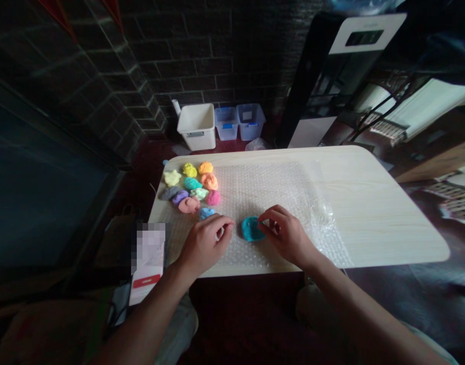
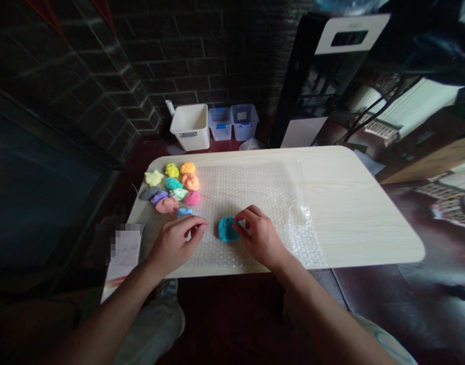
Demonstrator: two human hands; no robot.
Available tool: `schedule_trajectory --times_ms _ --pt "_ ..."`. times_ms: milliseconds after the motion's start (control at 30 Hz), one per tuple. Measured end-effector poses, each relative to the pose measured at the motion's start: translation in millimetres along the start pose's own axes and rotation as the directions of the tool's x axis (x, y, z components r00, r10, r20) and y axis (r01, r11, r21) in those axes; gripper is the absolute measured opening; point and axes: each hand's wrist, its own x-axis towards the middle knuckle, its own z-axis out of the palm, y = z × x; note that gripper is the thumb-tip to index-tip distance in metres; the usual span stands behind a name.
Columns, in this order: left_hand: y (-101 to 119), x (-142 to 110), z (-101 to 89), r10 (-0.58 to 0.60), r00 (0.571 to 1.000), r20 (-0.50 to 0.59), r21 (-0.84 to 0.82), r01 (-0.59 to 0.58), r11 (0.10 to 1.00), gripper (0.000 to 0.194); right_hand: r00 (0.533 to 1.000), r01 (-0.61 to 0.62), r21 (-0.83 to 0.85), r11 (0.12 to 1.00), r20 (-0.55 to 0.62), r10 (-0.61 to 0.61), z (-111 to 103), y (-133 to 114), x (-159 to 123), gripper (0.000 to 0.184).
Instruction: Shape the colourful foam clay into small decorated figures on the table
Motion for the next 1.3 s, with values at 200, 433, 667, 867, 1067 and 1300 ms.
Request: schedule_trajectory --times_ms 200,433,667,867,1067,1300 --pt "-0.4 0.8 0.4 -0.004 1.000 0.004 0.013 0.003 1.000 0.015 1.000 -0.006 0.039 0.999 -0.010 0.006 6.2 2.3 1.5 0.013" --pt "-1.4 0.8 0.7 -0.001 1.000 0.000 0.006 0.001 1.000 0.016 1.000 -0.026 0.033 0.999 0.005 0.025 8.3 4.2 1.9 0.018" --pt "-0.6 1.4 0.1 -0.004 1.000 0.003 0.006 0.004 1.000 0.016 0.999 -0.044 0.069 0.997 0.033 0.042 3.3 6.2 2.0 0.021" --pt "0.2 2.3 -0.3 -0.001 1.000 -0.002 0.002 0.001 1.000 0.016 0.993 -0.115 0.110 0.987 -0.003 0.116 -0.9 5.6 2.8 0.015" --pt "-0.1 1.4 0.1 -0.003 1.000 -0.002 0.005 0.003 1.000 0.016 0.998 -0.058 0.095 0.994 0.023 0.056 1.4 4.3 1.8 0.014" --pt "0.1 1.3 0.7 -0.008 1.000 -0.002 -0.008 0.008 1.000 0.016 1.000 -0.014 0.032 0.999 0.022 0.013 6.1 8.1 -0.1 0.017"
